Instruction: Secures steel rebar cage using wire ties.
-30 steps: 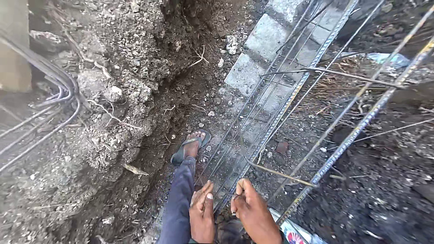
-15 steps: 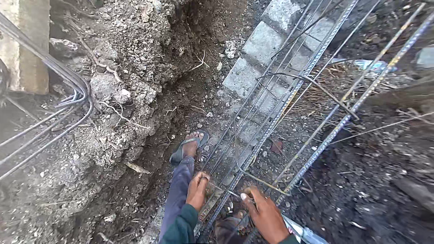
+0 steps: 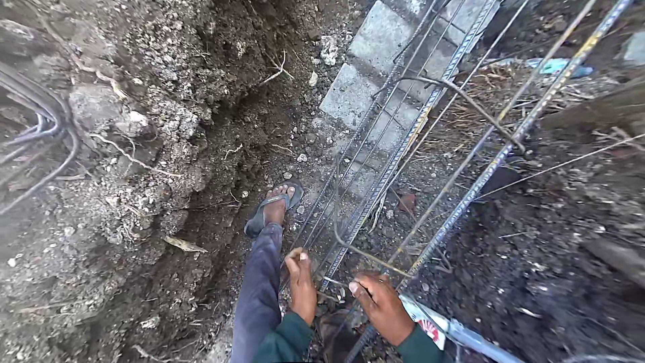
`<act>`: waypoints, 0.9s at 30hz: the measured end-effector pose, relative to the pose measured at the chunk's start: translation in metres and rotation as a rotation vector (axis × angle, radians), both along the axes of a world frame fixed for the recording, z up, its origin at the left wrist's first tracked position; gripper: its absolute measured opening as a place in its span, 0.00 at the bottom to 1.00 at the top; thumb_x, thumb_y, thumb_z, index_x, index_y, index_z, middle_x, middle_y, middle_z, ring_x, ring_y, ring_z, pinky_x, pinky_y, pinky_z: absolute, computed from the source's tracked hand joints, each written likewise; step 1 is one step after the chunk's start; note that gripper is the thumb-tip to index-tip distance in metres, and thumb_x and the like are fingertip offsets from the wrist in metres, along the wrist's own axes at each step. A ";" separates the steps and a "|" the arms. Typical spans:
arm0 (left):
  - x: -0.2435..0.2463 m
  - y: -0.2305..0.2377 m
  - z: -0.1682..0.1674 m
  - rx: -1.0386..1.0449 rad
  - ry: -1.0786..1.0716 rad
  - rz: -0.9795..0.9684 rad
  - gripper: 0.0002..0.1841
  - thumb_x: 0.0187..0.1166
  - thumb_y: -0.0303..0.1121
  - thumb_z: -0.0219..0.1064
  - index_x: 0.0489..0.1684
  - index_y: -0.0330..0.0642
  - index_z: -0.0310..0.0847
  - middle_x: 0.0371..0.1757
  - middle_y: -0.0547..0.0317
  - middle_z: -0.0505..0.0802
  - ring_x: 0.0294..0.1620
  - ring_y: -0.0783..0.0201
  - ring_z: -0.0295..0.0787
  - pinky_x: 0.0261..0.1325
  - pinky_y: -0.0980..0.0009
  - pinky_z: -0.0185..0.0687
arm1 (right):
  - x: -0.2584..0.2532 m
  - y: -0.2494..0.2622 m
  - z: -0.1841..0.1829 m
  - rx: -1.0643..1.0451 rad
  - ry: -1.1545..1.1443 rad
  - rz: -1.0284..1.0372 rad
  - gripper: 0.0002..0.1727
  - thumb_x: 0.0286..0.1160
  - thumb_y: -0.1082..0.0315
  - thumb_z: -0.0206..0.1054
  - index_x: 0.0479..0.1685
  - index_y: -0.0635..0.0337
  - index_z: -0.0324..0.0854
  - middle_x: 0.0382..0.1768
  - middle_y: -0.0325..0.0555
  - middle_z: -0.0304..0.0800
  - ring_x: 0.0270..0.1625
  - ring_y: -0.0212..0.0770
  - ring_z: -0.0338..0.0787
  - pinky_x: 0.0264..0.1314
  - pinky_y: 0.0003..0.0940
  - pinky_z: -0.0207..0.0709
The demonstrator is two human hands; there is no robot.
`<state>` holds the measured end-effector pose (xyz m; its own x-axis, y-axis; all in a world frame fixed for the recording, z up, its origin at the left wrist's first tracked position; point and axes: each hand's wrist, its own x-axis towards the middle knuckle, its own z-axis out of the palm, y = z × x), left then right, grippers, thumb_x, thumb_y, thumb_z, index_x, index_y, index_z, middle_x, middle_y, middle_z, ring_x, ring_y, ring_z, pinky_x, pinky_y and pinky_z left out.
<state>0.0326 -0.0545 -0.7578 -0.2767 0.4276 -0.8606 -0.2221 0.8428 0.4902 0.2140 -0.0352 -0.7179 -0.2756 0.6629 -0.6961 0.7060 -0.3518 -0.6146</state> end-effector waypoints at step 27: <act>-0.022 0.052 -0.029 0.228 0.042 -0.639 0.43 0.69 0.22 0.67 0.92 0.40 0.55 0.88 0.42 0.69 0.84 0.50 0.71 0.82 0.53 0.72 | 0.119 0.012 -0.028 -0.040 -0.500 -0.650 0.40 0.66 0.82 0.68 0.86 0.57 0.69 0.84 0.69 0.65 0.80 0.65 0.75 0.78 0.57 0.76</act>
<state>0.0108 -0.0026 -0.7870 0.0590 0.6881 -0.7232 0.3080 0.6766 0.6688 0.3327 -0.0236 -0.7457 0.5038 0.5553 -0.6617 0.5411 -0.8000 -0.2593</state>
